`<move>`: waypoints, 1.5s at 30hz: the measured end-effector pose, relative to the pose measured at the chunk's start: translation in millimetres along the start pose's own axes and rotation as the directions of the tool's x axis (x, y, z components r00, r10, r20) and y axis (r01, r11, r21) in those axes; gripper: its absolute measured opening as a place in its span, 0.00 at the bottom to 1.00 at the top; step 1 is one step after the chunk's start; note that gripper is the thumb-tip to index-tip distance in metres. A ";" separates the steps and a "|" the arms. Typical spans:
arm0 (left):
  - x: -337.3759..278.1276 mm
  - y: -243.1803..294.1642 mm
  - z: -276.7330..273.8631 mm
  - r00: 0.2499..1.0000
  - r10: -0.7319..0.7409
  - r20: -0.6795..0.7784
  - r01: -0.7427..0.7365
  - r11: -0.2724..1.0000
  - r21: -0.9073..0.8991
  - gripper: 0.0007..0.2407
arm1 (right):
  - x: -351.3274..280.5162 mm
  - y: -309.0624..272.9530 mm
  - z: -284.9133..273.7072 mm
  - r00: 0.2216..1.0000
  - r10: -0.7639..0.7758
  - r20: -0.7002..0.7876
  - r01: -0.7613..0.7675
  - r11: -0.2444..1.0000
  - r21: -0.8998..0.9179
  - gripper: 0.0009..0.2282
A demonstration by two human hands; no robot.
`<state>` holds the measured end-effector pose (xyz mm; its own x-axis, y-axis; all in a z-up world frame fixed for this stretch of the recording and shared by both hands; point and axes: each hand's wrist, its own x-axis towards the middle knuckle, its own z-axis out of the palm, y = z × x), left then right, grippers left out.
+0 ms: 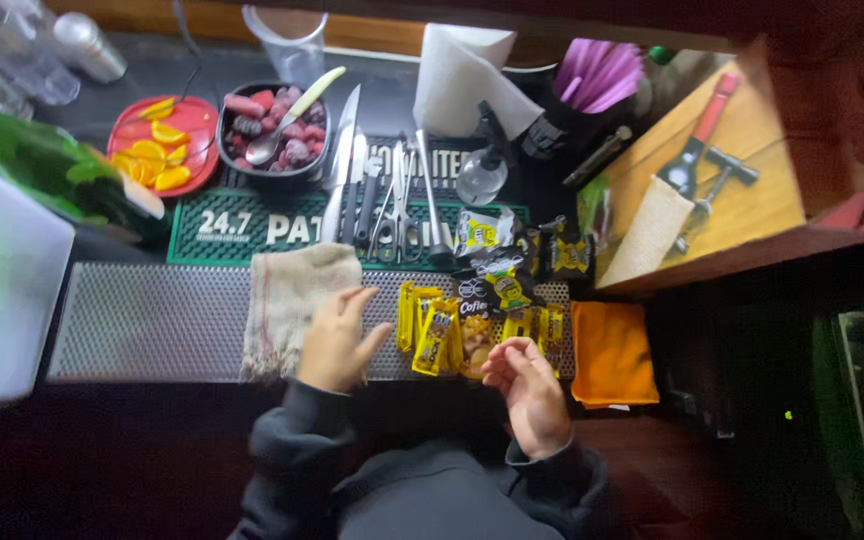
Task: The person wipes down wooden shelves with a cloth before placing several snack packages of various types onto the shelves.
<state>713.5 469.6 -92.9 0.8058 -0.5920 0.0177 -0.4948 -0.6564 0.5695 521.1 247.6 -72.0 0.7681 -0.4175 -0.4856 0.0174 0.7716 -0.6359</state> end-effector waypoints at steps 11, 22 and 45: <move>25.3 40.5 52.2 0.965 -0.161 0.208 0.153 0.987 0.055 0.27 | 23.2 2.3 86.0 0.965 -0.136 0.225 0.214 -0.088 -0.973 0.40; 18.7 45.9 62.4 0.925 -0.314 0.215 0.333 0.941 -0.057 0.33 | 73.4 19.3 31.2 0.992 -0.045 0.118 0.122 0.095 -0.988 0.41; -0.6 38.4 54.4 0.837 -0.514 0.185 0.525 0.662 -0.535 0.41 | 52.7 34.6 63.2 0.986 -0.166 -0.026 0.097 0.691 -0.716 0.27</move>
<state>676.3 419.4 -115.8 0.8690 -0.2445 -0.4302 0.2694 -0.4953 0.8259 602.6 282.7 -81.7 0.7375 -0.5523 -0.3886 -0.3717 0.1485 -0.9164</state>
